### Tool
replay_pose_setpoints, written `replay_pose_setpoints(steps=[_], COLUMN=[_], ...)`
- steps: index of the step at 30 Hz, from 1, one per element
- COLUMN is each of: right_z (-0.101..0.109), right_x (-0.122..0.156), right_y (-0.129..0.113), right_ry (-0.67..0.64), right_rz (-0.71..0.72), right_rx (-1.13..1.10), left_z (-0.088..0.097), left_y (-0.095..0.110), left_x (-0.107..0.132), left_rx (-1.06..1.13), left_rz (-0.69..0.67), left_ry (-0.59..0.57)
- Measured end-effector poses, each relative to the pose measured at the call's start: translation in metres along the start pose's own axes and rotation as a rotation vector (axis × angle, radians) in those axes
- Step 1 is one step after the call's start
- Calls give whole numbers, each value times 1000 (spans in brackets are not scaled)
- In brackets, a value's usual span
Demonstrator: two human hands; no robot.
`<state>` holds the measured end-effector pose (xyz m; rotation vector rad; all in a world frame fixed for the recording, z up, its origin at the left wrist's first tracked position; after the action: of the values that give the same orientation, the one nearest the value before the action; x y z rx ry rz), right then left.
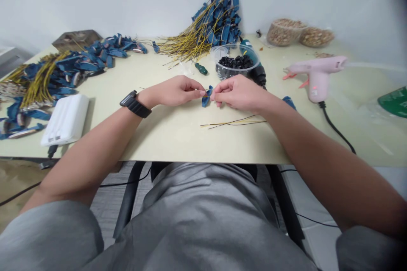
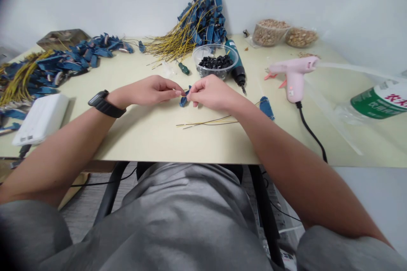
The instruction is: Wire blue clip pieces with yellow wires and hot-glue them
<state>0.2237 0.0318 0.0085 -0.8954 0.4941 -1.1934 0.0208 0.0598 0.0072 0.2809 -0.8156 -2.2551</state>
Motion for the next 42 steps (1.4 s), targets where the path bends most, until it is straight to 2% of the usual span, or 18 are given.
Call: replay_pose_setpoints(steps=[8, 27, 33, 42], right_z=[-8, -10, -10, -9], right_x=[-1, 1, 3, 7], right_y=[7, 8, 4, -2], right_ry=[-53, -62, -52, -59], right_rz=[26, -63, -86, -121], right_rx=[-62, -68, -52, 8], left_z=[-3, -6, -8, -9], left_y=[1, -2, -4, -5], left_x=[1, -3, -3, -4], left_rx=[53, 37, 78, 79], left_rz=[38, 8, 41, 22], left_ry=[4, 68, 30, 59])
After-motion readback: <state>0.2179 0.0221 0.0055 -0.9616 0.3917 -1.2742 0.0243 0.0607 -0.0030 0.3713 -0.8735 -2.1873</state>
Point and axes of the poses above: each hand's wrist, its own x-axis away from the middle knuckle, its own z-axis out of the back of the hand, y = z × x, the point moved 5 cm from there along -x, towards the middle knuckle, and after that the axes turned 1 degree about x, right-handed, at the moved point
